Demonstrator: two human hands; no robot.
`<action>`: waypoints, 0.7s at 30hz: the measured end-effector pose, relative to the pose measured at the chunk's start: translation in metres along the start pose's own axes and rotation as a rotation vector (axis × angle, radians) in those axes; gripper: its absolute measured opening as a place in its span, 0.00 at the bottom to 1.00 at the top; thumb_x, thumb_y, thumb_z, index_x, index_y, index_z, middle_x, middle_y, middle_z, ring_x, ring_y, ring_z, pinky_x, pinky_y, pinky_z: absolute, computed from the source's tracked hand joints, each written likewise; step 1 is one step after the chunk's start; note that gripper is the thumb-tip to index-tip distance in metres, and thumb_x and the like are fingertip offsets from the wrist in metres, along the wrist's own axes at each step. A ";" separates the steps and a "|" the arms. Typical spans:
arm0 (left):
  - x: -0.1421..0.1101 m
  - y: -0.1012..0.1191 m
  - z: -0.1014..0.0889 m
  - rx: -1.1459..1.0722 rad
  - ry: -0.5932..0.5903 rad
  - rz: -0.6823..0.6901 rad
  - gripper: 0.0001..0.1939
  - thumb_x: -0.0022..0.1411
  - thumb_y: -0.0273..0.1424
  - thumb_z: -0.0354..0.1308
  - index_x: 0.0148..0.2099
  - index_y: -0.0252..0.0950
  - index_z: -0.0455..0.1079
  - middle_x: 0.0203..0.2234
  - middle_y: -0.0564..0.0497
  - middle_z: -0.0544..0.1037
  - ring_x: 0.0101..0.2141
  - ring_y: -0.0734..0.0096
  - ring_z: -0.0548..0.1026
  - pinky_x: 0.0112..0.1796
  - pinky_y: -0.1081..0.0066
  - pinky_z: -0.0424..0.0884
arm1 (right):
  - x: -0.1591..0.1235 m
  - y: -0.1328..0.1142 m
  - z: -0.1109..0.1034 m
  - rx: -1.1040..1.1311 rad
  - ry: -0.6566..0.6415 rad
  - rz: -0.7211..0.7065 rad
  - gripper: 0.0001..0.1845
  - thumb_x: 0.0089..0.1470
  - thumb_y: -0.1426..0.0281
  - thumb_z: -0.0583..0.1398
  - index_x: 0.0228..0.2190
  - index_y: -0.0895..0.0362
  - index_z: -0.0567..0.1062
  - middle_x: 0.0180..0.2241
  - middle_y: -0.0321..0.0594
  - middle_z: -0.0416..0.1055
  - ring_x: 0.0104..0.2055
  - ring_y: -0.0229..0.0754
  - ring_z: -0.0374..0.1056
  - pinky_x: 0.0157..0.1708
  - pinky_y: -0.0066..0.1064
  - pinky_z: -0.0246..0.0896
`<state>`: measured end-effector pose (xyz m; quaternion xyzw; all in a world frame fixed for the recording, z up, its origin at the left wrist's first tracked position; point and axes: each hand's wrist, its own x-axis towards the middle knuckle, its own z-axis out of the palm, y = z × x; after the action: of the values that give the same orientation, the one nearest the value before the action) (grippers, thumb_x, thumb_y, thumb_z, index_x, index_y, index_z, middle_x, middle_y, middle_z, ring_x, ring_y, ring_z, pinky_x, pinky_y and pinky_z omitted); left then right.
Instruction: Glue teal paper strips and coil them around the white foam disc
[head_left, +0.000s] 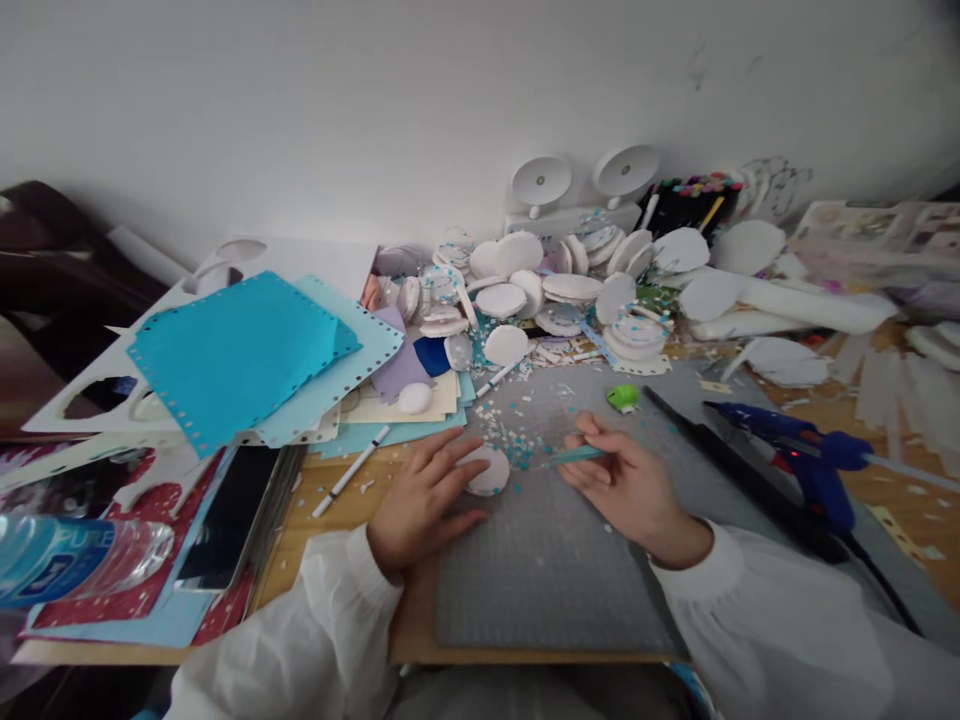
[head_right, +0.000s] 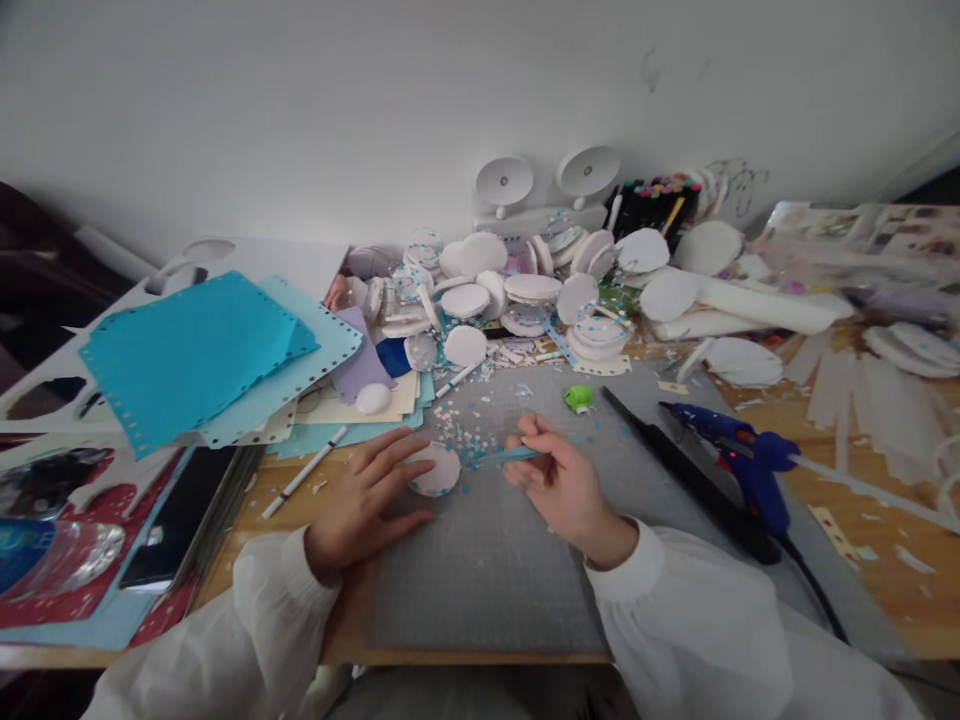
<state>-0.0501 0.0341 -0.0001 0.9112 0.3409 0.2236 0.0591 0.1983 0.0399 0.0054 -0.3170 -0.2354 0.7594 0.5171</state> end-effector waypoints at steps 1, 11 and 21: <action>0.000 -0.002 0.002 -0.014 -0.001 -0.006 0.22 0.58 0.35 0.62 0.53 0.35 0.63 0.53 0.41 0.70 0.58 0.53 0.60 0.53 0.52 0.64 | 0.000 0.000 0.000 0.018 0.000 0.008 0.08 0.45 0.72 0.55 0.24 0.54 0.56 0.12 0.26 0.49 0.15 0.31 0.37 0.19 0.26 0.40; 0.000 -0.003 0.006 -0.309 0.200 -0.059 0.09 0.58 0.27 0.61 0.33 0.37 0.61 0.36 0.46 0.74 0.44 0.64 0.72 0.45 0.64 0.71 | 0.001 -0.008 -0.009 0.118 -0.052 0.145 0.02 0.47 0.72 0.52 0.24 0.55 0.64 0.11 0.25 0.38 0.14 0.31 0.30 0.16 0.26 0.37; 0.001 0.015 0.000 -0.887 0.311 -0.141 0.16 0.56 0.22 0.62 0.29 0.36 0.55 0.31 0.49 0.72 0.39 0.66 0.72 0.43 0.63 0.70 | -0.003 0.008 -0.003 -0.190 -0.225 0.425 0.12 0.54 0.65 0.54 0.22 0.59 0.65 0.23 0.39 0.66 0.25 0.35 0.62 0.26 0.27 0.56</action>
<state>-0.0404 0.0233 0.0043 0.7284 0.2784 0.4769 0.4057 0.1965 0.0343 -0.0011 -0.3202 -0.2896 0.8560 0.2843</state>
